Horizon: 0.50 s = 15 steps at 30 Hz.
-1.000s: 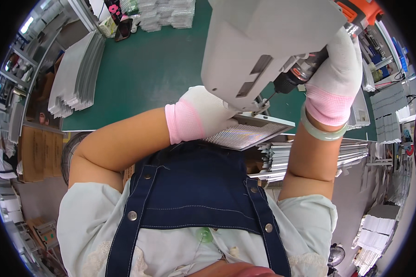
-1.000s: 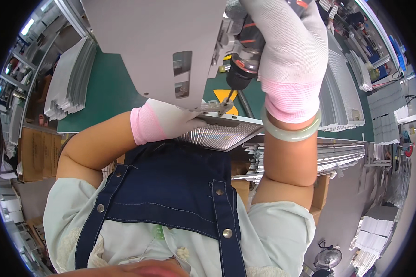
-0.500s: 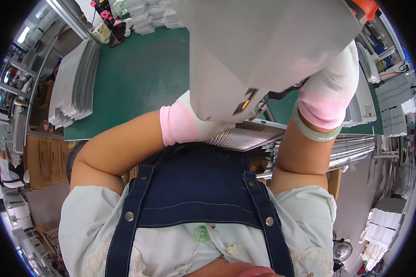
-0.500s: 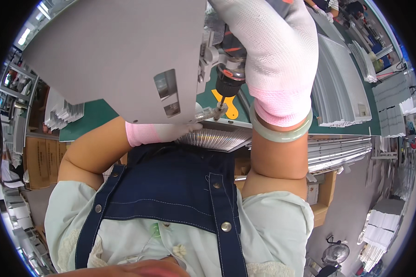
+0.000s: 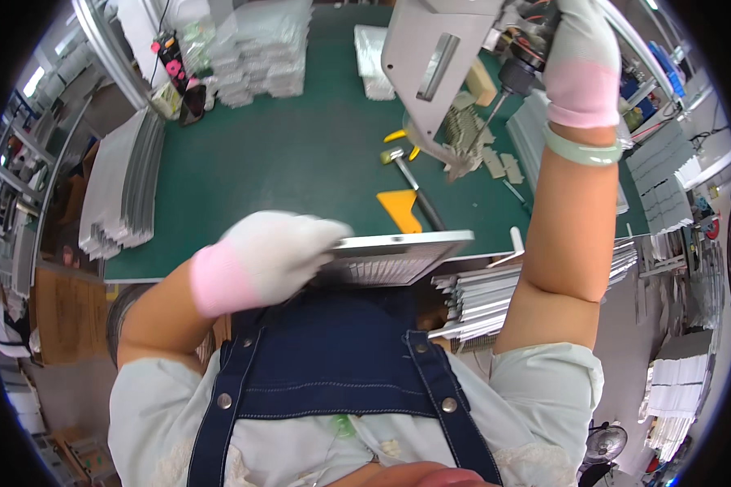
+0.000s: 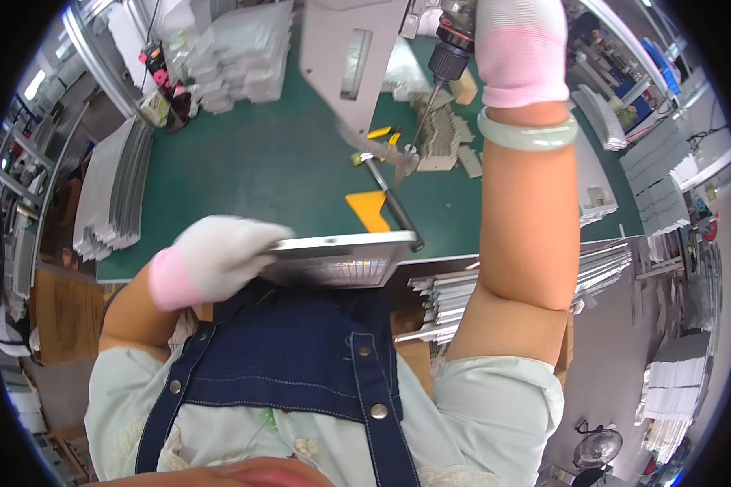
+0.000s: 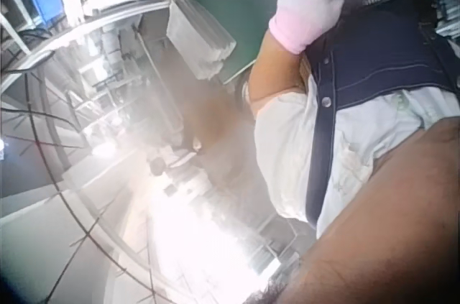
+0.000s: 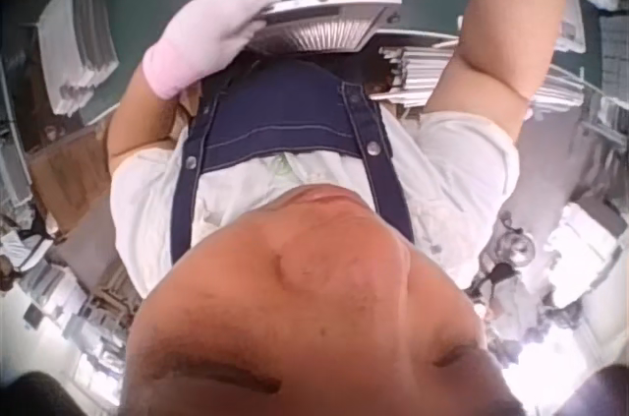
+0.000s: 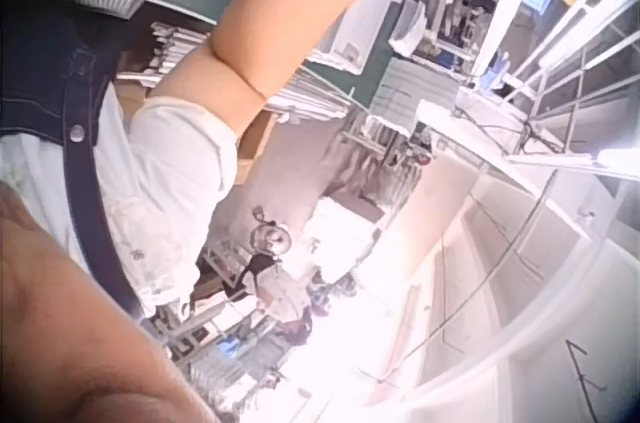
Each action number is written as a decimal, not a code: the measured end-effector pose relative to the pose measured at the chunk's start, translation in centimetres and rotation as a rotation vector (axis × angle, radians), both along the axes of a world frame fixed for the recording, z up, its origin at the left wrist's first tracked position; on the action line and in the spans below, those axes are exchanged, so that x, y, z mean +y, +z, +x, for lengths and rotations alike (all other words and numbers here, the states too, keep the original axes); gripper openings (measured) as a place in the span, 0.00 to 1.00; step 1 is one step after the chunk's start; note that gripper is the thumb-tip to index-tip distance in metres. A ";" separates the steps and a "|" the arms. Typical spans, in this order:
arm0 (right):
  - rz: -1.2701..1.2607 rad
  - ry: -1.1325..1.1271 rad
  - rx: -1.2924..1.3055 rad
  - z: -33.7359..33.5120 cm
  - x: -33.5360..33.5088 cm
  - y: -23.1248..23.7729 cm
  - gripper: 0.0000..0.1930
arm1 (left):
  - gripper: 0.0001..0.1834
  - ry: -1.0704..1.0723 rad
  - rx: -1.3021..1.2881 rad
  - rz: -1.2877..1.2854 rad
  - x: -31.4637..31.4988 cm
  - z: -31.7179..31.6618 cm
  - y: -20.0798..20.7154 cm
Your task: The person assembles a metal frame by placing a mesh sheet onto a green workbench and inserting a small plastic component. They then fit a metal frame around the mesh, securing it by hand. Finally, they use a handheld power tool to fasten the frame components together.
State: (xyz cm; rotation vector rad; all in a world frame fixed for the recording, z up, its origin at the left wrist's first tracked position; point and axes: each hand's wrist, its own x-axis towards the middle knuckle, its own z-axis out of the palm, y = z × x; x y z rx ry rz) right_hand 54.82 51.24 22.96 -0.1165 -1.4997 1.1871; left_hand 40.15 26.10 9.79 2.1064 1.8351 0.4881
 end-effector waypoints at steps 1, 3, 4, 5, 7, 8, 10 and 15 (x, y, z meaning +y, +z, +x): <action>0.039 -0.034 -0.030 -1.2 1.2 -0.6 0.11 | 0.14 0.116 0.017 0.070 -2.1 -0.8 0.5; 0.185 -0.277 -0.066 -1.5 4.5 -0.8 0.14 | 0.18 0.204 0.096 0.284 -5.4 -3.0 3.0; 0.309 -0.442 -0.229 -0.4 5.3 -1.5 0.17 | 0.19 0.414 0.048 0.270 -7.1 -3.3 4.4; 0.213 -0.382 -0.170 -0.2 1.4 -2.3 0.29 | 0.19 0.640 -0.144 0.315 -8.8 -3.5 4.8; 0.567 -0.500 -0.115 0.6 1.3 -5.2 0.21 | 0.17 0.869 -0.234 0.611 -10.4 -2.1 5.2; 0.659 -0.777 -0.214 0.5 -1.3 -9.4 0.27 | 0.17 0.910 -0.250 0.686 -9.5 -1.5 4.6; 0.214 0.179 -0.386 2.5 -7.9 -13.9 0.44 | 0.17 0.771 -0.440 0.692 -4.3 3.0 1.6; -0.638 -0.121 -0.191 6.8 -4.2 -19.1 0.15 | 0.41 -0.300 0.060 0.316 5.4 5.4 -2.4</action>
